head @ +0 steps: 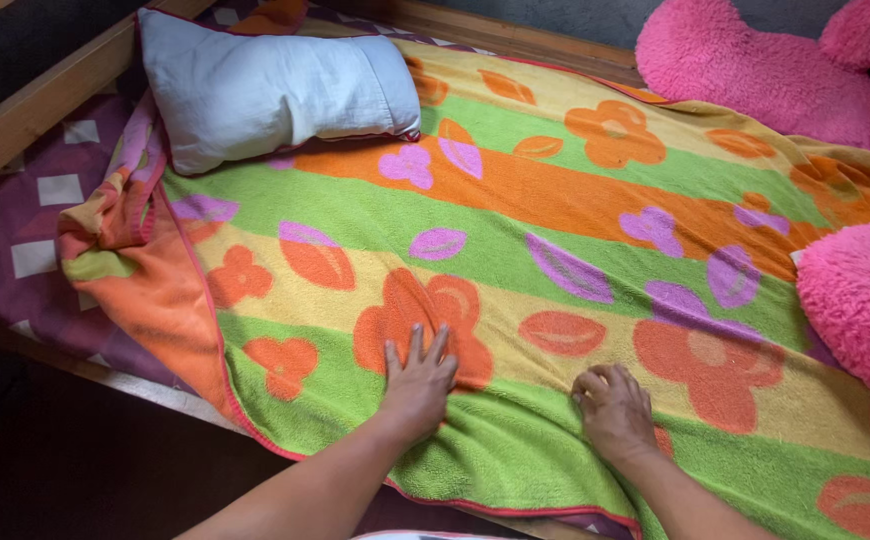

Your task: The person smooths a floral-patterned blanket on a wooden bed, then places a white pillow at the head and a patterned pillow at the foot. They adjust the blanket edges and tuck them under the mattress, then reposition the pillows and a pink plush toy before smoothing the blanket again.

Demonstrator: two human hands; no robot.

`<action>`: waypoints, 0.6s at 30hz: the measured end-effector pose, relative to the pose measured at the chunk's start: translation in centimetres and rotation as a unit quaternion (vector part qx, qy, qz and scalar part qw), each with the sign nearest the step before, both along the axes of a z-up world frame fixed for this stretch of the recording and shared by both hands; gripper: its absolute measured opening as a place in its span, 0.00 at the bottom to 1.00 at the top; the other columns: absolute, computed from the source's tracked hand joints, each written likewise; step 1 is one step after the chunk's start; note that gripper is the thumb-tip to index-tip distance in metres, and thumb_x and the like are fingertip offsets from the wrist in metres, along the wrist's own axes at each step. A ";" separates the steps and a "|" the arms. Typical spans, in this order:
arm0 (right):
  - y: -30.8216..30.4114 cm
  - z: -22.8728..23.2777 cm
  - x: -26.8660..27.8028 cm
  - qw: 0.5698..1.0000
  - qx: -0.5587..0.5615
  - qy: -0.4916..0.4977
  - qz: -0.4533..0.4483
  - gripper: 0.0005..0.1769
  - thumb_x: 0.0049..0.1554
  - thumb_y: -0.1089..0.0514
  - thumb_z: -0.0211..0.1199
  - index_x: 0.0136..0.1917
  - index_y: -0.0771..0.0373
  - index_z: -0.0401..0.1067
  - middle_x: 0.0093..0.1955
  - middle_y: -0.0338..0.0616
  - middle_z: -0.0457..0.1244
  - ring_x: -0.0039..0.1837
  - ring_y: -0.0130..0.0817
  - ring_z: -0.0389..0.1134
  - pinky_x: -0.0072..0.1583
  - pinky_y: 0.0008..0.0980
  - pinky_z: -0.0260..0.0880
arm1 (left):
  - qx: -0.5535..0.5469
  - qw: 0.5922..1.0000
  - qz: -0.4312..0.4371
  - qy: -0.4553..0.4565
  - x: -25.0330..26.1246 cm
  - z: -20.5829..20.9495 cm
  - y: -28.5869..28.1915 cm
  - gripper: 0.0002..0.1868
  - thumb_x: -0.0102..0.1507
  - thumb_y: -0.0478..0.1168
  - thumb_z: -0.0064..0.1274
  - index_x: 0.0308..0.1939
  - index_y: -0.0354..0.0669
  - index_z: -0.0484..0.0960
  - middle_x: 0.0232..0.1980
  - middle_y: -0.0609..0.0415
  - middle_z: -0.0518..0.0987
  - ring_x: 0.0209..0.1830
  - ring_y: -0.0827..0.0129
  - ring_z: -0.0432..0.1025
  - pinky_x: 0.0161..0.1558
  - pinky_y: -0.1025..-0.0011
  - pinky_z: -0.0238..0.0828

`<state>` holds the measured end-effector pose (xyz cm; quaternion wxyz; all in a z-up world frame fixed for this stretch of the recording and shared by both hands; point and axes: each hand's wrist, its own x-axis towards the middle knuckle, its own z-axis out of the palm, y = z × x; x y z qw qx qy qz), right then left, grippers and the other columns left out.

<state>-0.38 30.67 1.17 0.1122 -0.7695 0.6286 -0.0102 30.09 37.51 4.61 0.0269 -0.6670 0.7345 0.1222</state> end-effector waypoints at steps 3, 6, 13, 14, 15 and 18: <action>1.3 -0.1 0.2 0.999 -0.023 -0.002 0.038 0.07 0.59 0.48 0.59 0.51 0.41 0.75 0.71 0.35 0.58 0.83 0.46 0.48 0.80 0.54 0.43 | -0.040 0.997 0.033 0.054 1.1 -1.0 2.2 0.13 0.70 0.44 0.41 0.57 0.48 0.70 0.83 0.47 0.46 0.83 0.42 0.32 0.72 0.27 0.27; 2.2 1.3 0.8 0.993 -0.027 -0.081 0.086 0.16 0.57 0.41 0.60 0.55 0.47 0.72 0.74 0.41 0.55 0.79 0.47 0.51 0.77 0.52 0.47 | -0.014 0.997 0.059 0.046 1.4 -2.5 2.2 0.15 0.72 0.52 0.38 0.55 0.50 0.71 0.82 0.51 0.47 0.85 0.50 0.32 0.75 0.32 0.27; 7.1 2.2 1.8 0.948 -0.048 -0.162 0.268 0.47 0.45 0.28 0.69 0.67 0.58 0.66 0.83 0.59 0.44 0.84 0.62 0.32 0.74 0.72 0.24 | -0.282 0.916 0.286 0.001 5.7 -6.6 3.4 0.27 0.72 0.57 0.40 0.73 0.54 0.67 0.83 0.46 0.46 0.82 0.49 0.29 0.69 0.32 0.19; 7.9 2.1 1.6 0.945 -0.050 -0.168 0.276 0.43 0.45 0.28 0.69 0.64 0.56 0.67 0.82 0.57 0.45 0.84 0.61 0.32 0.75 0.71 0.25 | -0.317 0.896 0.307 -0.049 7.1 -6.6 4.2 0.31 0.71 0.59 0.40 0.74 0.50 0.67 0.82 0.40 0.48 0.82 0.47 0.32 0.70 0.32 0.24; 8.0 2.1 1.2 0.941 -0.059 -0.173 0.284 0.39 0.46 0.28 0.68 0.61 0.54 0.69 0.82 0.55 0.45 0.84 0.59 0.33 0.76 0.69 0.26 | -0.356 0.870 0.326 -0.096 8.0 -6.5 4.0 0.35 0.70 0.61 0.40 0.74 0.45 0.67 0.82 0.35 0.50 0.82 0.45 0.34 0.70 0.32 0.28; 8.9 2.2 0.1 0.950 -0.027 -0.154 0.271 0.28 0.50 0.33 0.69 0.54 0.51 0.73 0.80 0.50 0.49 0.85 0.54 0.37 0.76 0.65 0.28 | -0.223 0.883 0.412 0.007 9.0 -6.4 4.3 0.28 0.67 0.60 0.44 0.64 0.51 0.73 0.79 0.49 0.58 0.81 0.51 0.42 0.68 0.35 0.36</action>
